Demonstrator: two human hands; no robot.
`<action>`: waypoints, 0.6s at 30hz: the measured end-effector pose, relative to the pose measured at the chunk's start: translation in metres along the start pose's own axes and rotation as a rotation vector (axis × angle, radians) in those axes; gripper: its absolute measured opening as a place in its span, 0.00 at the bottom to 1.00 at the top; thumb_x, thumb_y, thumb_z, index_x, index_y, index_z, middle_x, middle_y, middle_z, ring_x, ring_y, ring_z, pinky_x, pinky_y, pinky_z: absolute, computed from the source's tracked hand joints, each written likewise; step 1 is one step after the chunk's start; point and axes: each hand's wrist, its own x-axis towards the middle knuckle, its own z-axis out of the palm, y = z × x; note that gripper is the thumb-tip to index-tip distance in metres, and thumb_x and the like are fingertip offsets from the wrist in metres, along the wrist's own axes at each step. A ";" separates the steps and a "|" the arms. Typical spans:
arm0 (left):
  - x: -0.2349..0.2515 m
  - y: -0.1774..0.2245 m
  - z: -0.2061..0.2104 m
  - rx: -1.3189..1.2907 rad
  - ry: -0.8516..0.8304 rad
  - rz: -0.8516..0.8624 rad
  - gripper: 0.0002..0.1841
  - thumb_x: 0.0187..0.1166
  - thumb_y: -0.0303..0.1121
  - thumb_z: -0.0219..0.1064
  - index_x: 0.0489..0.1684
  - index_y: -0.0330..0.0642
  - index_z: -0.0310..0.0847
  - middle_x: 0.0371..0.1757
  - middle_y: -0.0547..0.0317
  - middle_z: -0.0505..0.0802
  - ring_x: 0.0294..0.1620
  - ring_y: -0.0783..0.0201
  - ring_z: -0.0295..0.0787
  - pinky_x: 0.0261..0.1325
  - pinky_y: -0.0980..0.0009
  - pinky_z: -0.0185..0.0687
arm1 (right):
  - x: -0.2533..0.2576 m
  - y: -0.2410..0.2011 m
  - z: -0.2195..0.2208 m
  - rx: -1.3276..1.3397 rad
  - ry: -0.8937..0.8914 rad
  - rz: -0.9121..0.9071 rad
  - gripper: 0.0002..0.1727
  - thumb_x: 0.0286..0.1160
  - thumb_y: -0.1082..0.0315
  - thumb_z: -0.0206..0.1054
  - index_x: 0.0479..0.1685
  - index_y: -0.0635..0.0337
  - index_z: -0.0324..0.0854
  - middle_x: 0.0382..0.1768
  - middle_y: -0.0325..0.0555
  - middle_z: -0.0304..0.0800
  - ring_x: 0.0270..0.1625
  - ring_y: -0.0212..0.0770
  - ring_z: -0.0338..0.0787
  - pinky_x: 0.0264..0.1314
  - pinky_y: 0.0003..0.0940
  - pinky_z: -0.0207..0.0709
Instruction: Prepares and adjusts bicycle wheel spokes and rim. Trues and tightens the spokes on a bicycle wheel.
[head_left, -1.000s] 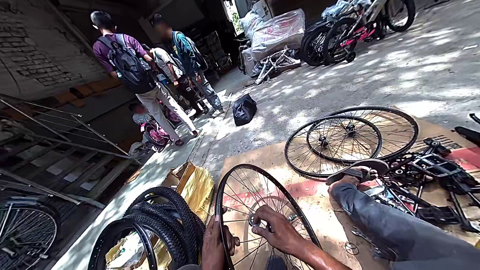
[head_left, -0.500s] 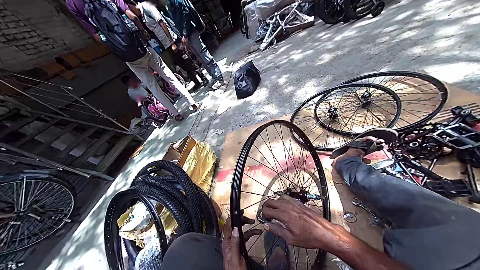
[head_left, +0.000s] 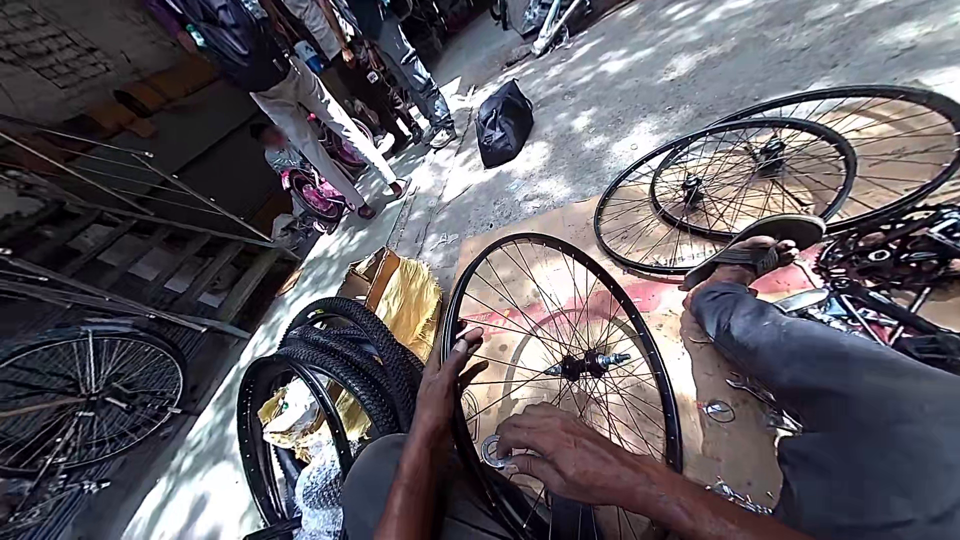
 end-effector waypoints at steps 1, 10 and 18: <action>0.002 -0.003 -0.001 -0.059 -0.015 0.007 0.27 0.90 0.46 0.54 0.86 0.48 0.63 0.76 0.52 0.84 0.74 0.52 0.83 0.75 0.51 0.79 | 0.004 0.000 0.000 0.034 0.007 0.018 0.18 0.90 0.49 0.57 0.60 0.47 0.85 0.57 0.38 0.92 0.58 0.42 0.88 0.68 0.46 0.76; -0.018 -0.034 -0.009 -0.261 -0.017 0.007 0.30 0.88 0.40 0.56 0.89 0.50 0.53 0.77 0.40 0.83 0.74 0.42 0.83 0.77 0.48 0.77 | 0.019 -0.007 0.021 0.050 -0.133 0.227 0.14 0.71 0.58 0.71 0.53 0.52 0.85 0.36 0.49 0.91 0.43 0.52 0.91 0.50 0.57 0.82; -0.021 -0.041 -0.014 -0.436 -0.042 -0.047 0.33 0.84 0.26 0.56 0.91 0.53 0.53 0.84 0.41 0.75 0.80 0.41 0.77 0.82 0.49 0.72 | 0.012 -0.005 0.038 -0.038 0.002 0.285 0.09 0.68 0.71 0.66 0.46 0.55 0.84 0.32 0.47 0.90 0.38 0.50 0.92 0.41 0.53 0.83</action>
